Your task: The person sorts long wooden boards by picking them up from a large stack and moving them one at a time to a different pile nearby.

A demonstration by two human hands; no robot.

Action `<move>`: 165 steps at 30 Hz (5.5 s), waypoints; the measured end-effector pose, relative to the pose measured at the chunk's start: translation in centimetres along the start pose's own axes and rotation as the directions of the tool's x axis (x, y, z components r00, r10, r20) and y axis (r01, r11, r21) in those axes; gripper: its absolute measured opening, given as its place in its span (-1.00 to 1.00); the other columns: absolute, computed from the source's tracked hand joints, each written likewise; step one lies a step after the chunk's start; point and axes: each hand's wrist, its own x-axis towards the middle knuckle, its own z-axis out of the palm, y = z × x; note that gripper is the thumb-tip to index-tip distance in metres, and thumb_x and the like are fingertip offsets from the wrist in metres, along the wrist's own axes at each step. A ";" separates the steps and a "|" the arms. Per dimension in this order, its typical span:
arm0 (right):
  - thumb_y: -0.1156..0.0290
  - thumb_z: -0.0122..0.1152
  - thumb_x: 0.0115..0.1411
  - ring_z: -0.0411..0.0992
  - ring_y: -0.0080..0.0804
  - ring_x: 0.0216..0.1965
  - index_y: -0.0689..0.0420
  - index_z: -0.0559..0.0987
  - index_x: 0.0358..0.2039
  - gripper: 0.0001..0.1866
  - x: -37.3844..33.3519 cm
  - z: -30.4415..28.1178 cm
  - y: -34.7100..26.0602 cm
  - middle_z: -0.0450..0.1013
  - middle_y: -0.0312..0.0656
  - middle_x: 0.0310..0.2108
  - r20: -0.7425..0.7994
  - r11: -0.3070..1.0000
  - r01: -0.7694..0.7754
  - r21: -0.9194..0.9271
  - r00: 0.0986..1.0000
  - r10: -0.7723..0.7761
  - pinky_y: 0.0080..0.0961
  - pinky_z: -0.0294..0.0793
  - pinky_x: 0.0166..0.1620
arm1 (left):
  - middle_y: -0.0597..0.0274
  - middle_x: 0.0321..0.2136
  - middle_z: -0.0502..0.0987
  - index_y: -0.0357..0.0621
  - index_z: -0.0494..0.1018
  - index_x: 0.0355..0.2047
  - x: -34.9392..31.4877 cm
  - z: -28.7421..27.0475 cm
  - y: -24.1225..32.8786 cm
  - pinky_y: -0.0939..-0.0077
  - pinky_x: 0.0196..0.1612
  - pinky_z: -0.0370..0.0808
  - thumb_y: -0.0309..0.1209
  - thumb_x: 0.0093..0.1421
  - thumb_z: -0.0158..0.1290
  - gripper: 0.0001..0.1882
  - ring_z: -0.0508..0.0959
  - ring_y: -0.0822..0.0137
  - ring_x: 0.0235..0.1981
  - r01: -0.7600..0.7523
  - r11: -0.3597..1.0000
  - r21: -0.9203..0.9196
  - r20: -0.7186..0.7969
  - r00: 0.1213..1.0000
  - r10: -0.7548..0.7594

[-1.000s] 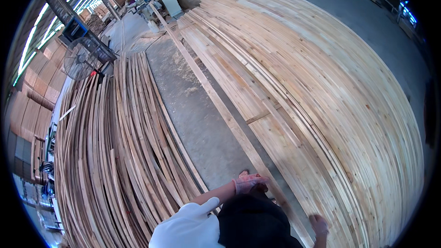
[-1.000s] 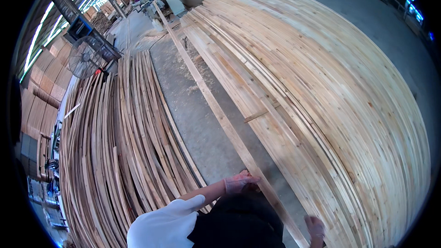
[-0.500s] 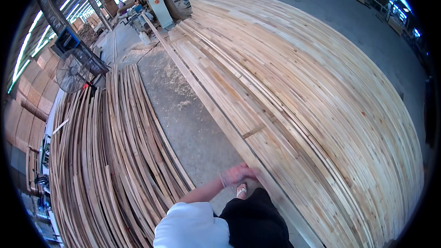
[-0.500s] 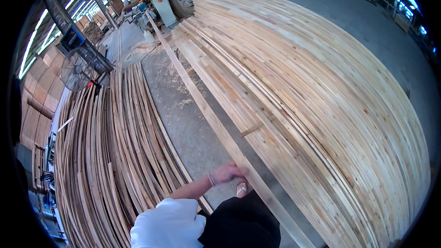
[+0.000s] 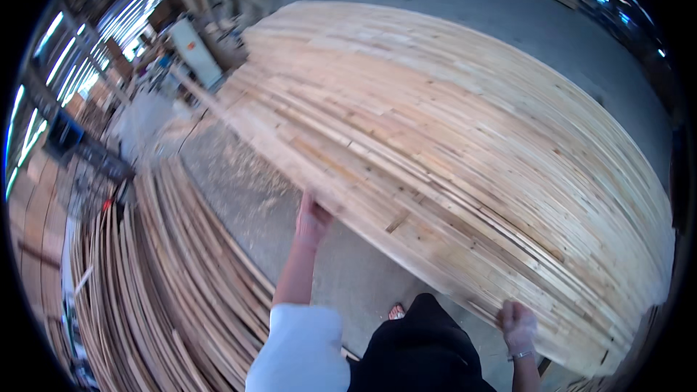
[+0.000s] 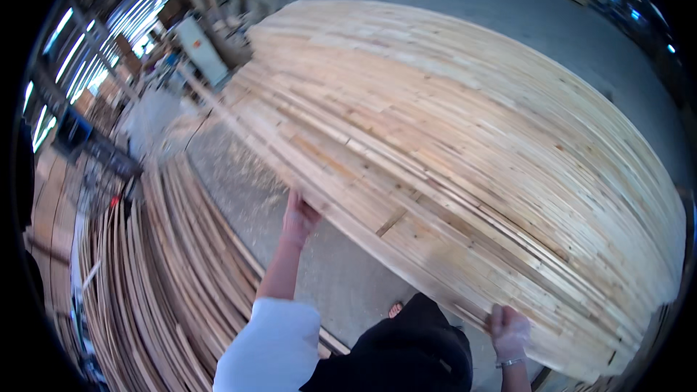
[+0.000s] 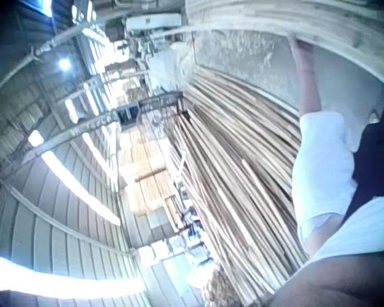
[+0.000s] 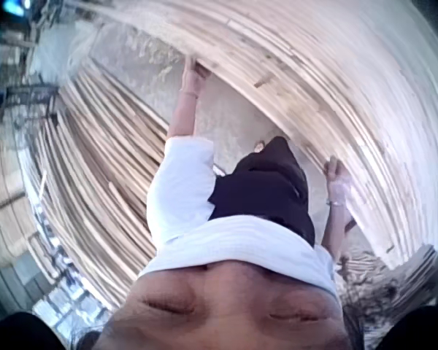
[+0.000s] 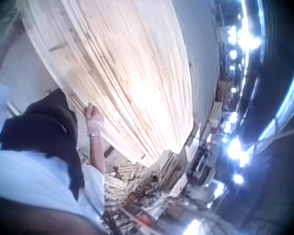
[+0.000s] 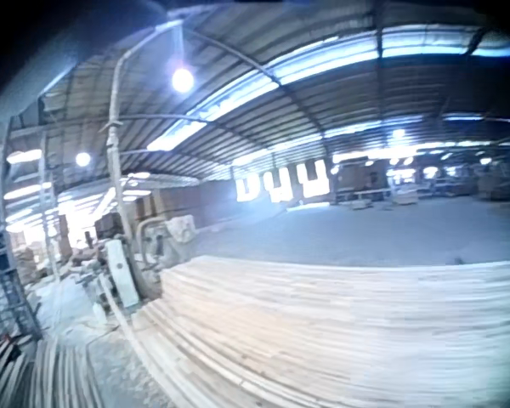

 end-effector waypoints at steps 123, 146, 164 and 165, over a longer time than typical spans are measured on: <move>-0.14 -0.13 0.19 0.37 -0.12 0.00 0.11 0.55 -0.12 -0.41 -8.3 2.6 34.5 0.46 -0.04 -0.11 0.789 0.937 0.057 -0.344 0.558 0.256 -0.23 0.36 0.04 | 0.30 -0.56 0.47 -0.03 0.49 -0.38 -21.9 -2.3 -33.7 0.19 -0.28 0.49 -0.26 0.04 0.21 -0.80 0.49 0.28 -0.48 0.461 0.887 0.034 -0.644 0.688 -0.333; 0.01 0.14 0.10 0.45 -0.24 -0.09 0.13 0.49 -0.05 -0.48 1.9 9.1 25.1 0.50 -0.08 -0.15 0.515 0.872 0.000 0.490 0.807 -0.289 -0.37 0.39 -0.04 | 0.17 -0.04 0.47 -0.11 0.37 -0.05 -29.0 3.8 -38.5 0.14 0.17 0.28 -0.10 0.14 0.10 -0.53 0.45 0.17 0.02 0.664 0.746 0.058 -0.259 0.732 -0.631; -0.20 -0.18 0.22 0.37 -0.08 0.03 0.29 0.49 -0.08 -0.28 -12.5 -8.5 38.5 0.42 0.10 -0.05 0.278 0.931 -0.348 -0.108 0.889 0.364 -0.28 0.34 0.04 | 0.11 -0.15 0.53 -0.23 0.37 -0.08 -17.9 3.2 -20.6 0.33 -0.06 0.54 -0.26 0.23 0.01 -0.65 0.57 0.24 -0.17 0.471 0.828 0.305 -0.186 0.882 -0.434; -0.20 -0.18 0.22 0.37 -0.08 0.02 0.29 0.49 -0.08 -0.28 -12.1 -7.7 37.0 0.42 0.10 -0.05 0.271 0.933 -0.355 -0.063 0.893 0.358 -0.28 0.34 0.04 | 0.10 -0.16 0.53 -0.25 0.36 -0.07 -16.0 3.1 -19.0 0.35 -0.09 0.56 -0.27 0.24 -0.01 -0.65 0.58 0.26 -0.18 0.431 0.840 0.329 -0.219 0.900 -0.376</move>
